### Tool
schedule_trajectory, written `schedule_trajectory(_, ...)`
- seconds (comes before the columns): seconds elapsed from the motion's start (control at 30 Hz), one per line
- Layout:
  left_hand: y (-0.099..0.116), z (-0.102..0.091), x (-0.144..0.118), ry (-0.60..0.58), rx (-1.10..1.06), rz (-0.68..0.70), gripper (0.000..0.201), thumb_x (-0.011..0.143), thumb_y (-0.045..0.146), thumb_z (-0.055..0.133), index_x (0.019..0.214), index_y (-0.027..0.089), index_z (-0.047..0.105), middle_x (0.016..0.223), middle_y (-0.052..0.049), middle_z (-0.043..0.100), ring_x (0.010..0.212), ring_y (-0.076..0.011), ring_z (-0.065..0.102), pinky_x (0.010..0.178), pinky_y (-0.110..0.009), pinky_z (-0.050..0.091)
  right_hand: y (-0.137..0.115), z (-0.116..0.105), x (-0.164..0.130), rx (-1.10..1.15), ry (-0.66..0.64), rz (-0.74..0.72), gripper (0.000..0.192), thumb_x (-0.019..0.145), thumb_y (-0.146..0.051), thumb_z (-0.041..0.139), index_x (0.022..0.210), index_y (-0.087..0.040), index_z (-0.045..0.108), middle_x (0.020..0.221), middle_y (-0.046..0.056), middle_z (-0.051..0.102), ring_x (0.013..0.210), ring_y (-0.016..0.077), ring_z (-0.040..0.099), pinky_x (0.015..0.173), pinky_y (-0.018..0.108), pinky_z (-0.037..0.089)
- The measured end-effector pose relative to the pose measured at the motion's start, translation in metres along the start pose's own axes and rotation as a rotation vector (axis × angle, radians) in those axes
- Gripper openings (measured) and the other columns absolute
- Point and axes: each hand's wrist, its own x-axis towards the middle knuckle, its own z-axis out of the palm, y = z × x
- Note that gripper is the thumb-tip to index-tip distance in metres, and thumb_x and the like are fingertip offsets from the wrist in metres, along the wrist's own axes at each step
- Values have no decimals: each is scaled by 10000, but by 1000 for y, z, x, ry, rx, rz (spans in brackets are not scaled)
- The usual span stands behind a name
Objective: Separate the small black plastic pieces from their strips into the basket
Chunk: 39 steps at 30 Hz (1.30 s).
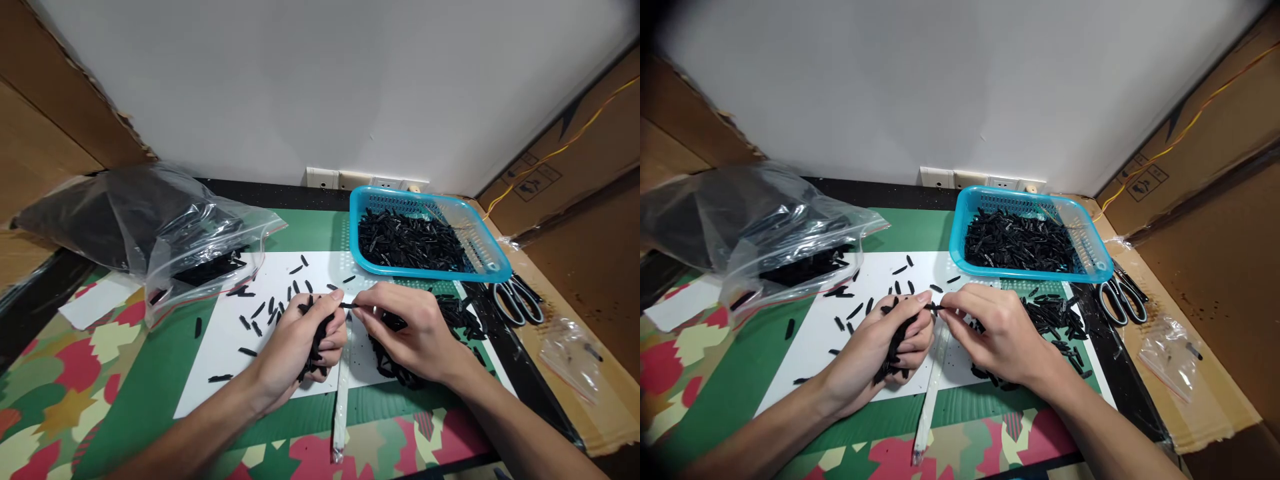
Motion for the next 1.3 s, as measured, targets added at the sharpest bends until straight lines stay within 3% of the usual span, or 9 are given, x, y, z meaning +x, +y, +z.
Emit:
schedule_trajectory(0.27, -1, 0, -1, 3, 4, 15, 579, 917, 649, 672, 665, 209, 392, 529, 97, 314, 436, -45, 197, 367, -130, 126, 1, 1, -1, 3, 7, -37, 153, 1051, -174, 555, 1036, -159, 707, 820, 54, 679, 716, 170, 599, 665, 296, 454)
schedule_trajectory(0.43, 2, 2, -2, 41, -52, 5, 554, 929, 656, 647, 700, 208, 415, 555, 91, 340, 452, -51, 206, 371, -123, 135, 6, -5, 2, -235, 168, -133, 115, 1004, -119, 602, 976, -173, 700, 802, 61, 712, 696, 187, 607, 666, 319, 448)
schedule_trajectory(0.57, 4, -1, -2, 87, -86, 7, 554, 933, 684, 616, 726, 214, 410, 580, 91, 334, 474, -56, 191, 385, -122, 127, 21, -25, 5, -646, 414, 99, 45, 995, -232, 701, 997, -195, 726, 881, 76, 762, 806, 240, 648, 729, 354, 439)
schedule_trajectory(0.63, 4, 0, -1, 107, -84, 12, 555, 917, 692, 633, 735, 216, 413, 584, 91, 341, 476, -55, 193, 395, -126, 116, 23, -31, 5, -735, 468, 158, 92, 992, -293, 731, 984, -202, 733, 881, 72, 762, 820, 249, 640, 736, 358, 429)
schedule_trajectory(0.77, -4, 7, 1, 182, -140, 28, 535, 867, 677, 691, 755, 226, 426, 601, 93, 349, 467, -51, 206, 400, -137, 104, 4, -18, 3, -403, 330, -88, 48, 1026, -170, 663, 1007, -168, 707, 907, 75, 750, 798, 207, 619, 731, 324, 469)
schedule_trajectory(0.83, -10, 12, 2, 253, -113, 66, 538, 833, 694, 712, 764, 227, 454, 596, 91, 364, 460, -58, 272, 395, -143, 158, -12, -1, 1, -313, 183, -228, 114, 1016, -225, 695, 1088, -138, 710, 916, 87, 742, 776, 208, 593, 694, 323, 466)
schedule_trajectory(0.9, -15, 14, 3, 322, -53, 131, 526, 821, 675, 732, 760, 218, 480, 628, 80, 409, 478, -66, 354, 400, -158, 233, -25, 15, -2, -244, 125, -289, 92, 1015, -207, 687, 1064, -134, 716, 912, 81, 746, 744, 195, 573, 667, 316, 453)
schedule_trajectory(1.03, -18, 13, 5, 372, 26, 106, 439, 874, 621, 683, 798, 228, 502, 603, 86, 414, 465, -78, 366, 393, -165, 226, -30, 31, -7, -235, 127, -264, 97, 1021, -110, 626, 1016, -142, 717, 905, 68, 743, 745, 188, 568, 650, 307, 434)
schedule_trajectory(1.3, -14, 8, 7, 377, 29, 87, 406, 898, 600, 643, 814, 237, 481, 586, 90, 409, 470, -83, 370, 400, -159, 236, -19, 31, -9, -288, 105, -264, 117, 1024, -93, 616, 1065, -143, 714, 911, 69, 742, 750, 187, 569, 640, 302, 427)
